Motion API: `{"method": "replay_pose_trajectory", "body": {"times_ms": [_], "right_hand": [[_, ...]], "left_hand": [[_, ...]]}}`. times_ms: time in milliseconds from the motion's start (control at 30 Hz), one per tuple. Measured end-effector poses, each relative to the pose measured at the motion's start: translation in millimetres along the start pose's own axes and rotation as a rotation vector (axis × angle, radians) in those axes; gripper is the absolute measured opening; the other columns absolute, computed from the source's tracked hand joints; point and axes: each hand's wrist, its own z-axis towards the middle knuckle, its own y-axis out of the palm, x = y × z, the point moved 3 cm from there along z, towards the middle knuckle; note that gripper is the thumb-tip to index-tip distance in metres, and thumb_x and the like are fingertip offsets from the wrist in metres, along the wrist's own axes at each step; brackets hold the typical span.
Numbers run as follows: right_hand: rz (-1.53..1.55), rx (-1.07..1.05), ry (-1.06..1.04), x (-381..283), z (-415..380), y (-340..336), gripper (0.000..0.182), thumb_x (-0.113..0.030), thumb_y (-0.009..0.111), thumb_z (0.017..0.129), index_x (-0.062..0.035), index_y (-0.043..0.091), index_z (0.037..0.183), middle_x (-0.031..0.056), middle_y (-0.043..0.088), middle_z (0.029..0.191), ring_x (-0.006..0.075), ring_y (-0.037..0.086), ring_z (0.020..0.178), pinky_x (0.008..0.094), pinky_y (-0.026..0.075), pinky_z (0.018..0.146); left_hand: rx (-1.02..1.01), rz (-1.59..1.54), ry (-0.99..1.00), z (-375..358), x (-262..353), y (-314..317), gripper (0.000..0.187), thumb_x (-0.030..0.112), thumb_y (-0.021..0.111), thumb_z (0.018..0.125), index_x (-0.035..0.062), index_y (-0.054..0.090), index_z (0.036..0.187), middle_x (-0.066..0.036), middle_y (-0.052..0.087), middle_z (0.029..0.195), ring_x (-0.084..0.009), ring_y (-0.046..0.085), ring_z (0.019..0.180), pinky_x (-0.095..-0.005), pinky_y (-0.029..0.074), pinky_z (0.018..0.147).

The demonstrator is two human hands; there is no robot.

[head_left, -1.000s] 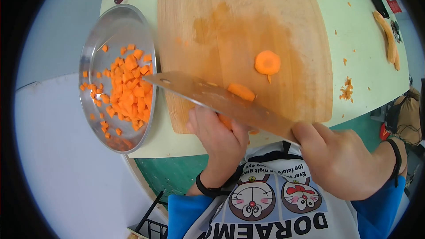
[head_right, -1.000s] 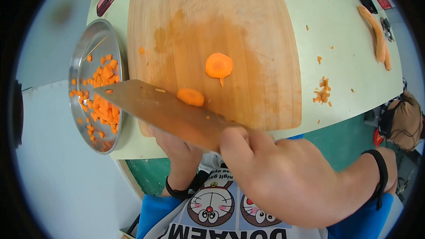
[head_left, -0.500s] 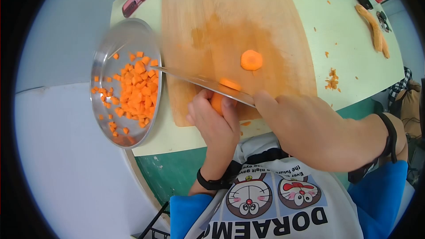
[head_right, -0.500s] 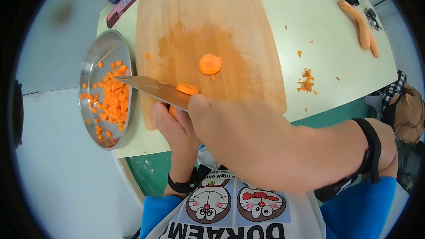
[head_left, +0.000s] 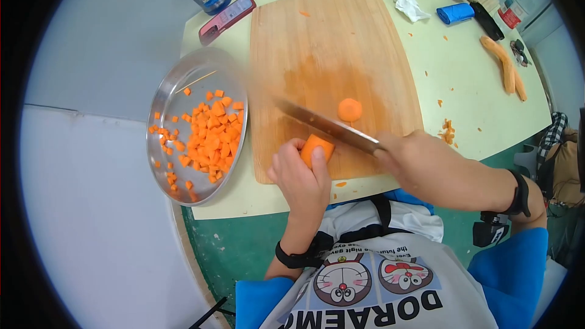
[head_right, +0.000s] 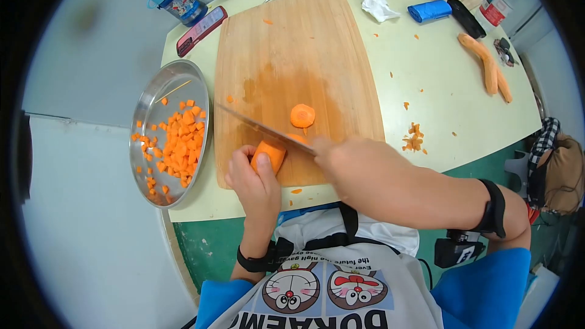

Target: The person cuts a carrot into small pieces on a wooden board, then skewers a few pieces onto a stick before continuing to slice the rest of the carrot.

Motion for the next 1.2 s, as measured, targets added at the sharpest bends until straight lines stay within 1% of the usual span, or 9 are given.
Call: {"method": "replay_pose_trajectory", "body": {"times_ms": [67, 167, 300, 400, 500, 600, 867, 1133, 1200], "right_hand": [[0.118, -0.056, 0.164, 3, -8, -13, 0.013, -0.005, 0.049, 0.085, 0.0038, 0.044, 0.093, 0.022, 0.054, 0.06, 0.0388, 0.057, 0.06, 0.0424, 0.045, 0.051], [0.108, 0.062, 0.115, 3, -20, -20, 0.012, -0.008, 0.047, 0.089, 0.0027, 0.042, 0.09, 0.0211, 0.052, 0.058, 0.0385, 0.054, 0.055, 0.0437, 0.042, 0.048], [0.112, 0.102, 0.111, 5, -28, -22, 0.012, -0.008, 0.047, 0.088, 0.0012, 0.04, 0.087, 0.0197, 0.051, 0.057, 0.0377, 0.053, 0.052, 0.0436, 0.042, 0.046], [0.113, 0.146, 0.09, 5, -33, -20, 0.012, -0.006, 0.049, 0.085, 0.0005, 0.04, 0.086, 0.018, 0.051, 0.056, 0.0366, 0.053, 0.051, 0.0421, 0.043, 0.046], [0.124, 0.101, 0.035, 2, -39, -15, 0.014, -0.003, 0.052, 0.08, -0.0003, 0.04, 0.085, 0.0156, 0.051, 0.057, 0.0341, 0.054, 0.049, 0.0394, 0.044, 0.043], [0.089, 0.09, 0.029, -1, -40, -9, 0.018, -0.001, 0.055, 0.074, -0.0008, 0.04, 0.086, 0.013, 0.051, 0.059, 0.0317, 0.054, 0.048, 0.0374, 0.044, 0.041], [-0.023, 0.094, -0.059, -6, -37, 0, 0.029, 0.002, 0.056, 0.065, 0.0024, 0.042, 0.091, 0.0112, 0.048, 0.058, 0.0282, 0.054, 0.044, 0.0359, 0.044, 0.038], [-0.083, 0.039, -0.085, -12, -35, -1, 0.034, 0.002, 0.056, 0.064, 0.0043, 0.042, 0.094, 0.0105, 0.047, 0.06, 0.0265, 0.055, 0.045, 0.0335, 0.043, 0.037], [-0.097, 0.035, -0.094, -13, -36, 0, 0.035, 0.002, 0.056, 0.064, 0.0047, 0.043, 0.096, 0.0102, 0.048, 0.06, 0.0257, 0.056, 0.046, 0.0331, 0.043, 0.037]], "left_hand": [[0.013, -0.015, -0.001, -1, 2, -1, 0.026, 0.024, 0.052, 0.083, 0.0011, 0.05, 0.096, -0.011, 0.053, 0.09, -0.0286, 0.047, 0.087, -0.0398, 0.028, 0.082], [0.004, 0.022, -0.005, -1, 5, -4, 0.026, 0.025, 0.052, 0.083, 0.0013, 0.051, 0.096, -0.011, 0.053, 0.09, -0.0278, 0.047, 0.087, -0.0395, 0.027, 0.083], [-0.019, 0.029, -0.017, 5, 0, 1, 0.026, 0.025, 0.05, 0.085, 0.0013, 0.051, 0.096, -0.01, 0.054, 0.09, -0.0272, 0.047, 0.087, -0.039, 0.027, 0.082], [-0.007, 0.055, -0.053, 12, 6, 4, 0.027, 0.025, 0.041, 0.09, 0.0008, 0.051, 0.096, -0.012, 0.054, 0.088, -0.0281, 0.047, 0.086, -0.0391, 0.027, 0.084], [-0.01, 0.073, -0.053, 10, 8, 3, 0.028, 0.025, 0.039, 0.09, 0.0009, 0.051, 0.097, -0.012, 0.054, 0.089, -0.028, 0.047, 0.087, -0.0388, 0.026, 0.085], [0.07, 0.013, -0.059, 6, 4, 2, 0.031, 0.03, 0.048, 0.086, 0.0015, 0.05, 0.098, -0.01, 0.054, 0.092, -0.0265, 0.046, 0.089, -0.0397, 0.026, 0.082], [0.05, 0.088, -0.097, 0, -2, 9, 0.035, 0.033, 0.046, 0.086, 0.0009, 0.049, 0.1, -0.011, 0.053, 0.094, -0.028, 0.042, 0.092, -0.0405, 0.024, 0.085], [0.029, 0.069, -0.091, -1, -4, 9, 0.04, 0.036, 0.048, 0.086, -0.0011, 0.048, 0.102, -0.012, 0.053, 0.093, -0.0283, 0.042, 0.092, -0.0399, 0.024, 0.086], [0.088, 0.032, -0.063, -3, -5, 9, 0.037, 0.032, 0.051, 0.085, -0.0012, 0.047, 0.102, -0.012, 0.051, 0.092, -0.0283, 0.042, 0.091, -0.0398, 0.025, 0.086]]}}
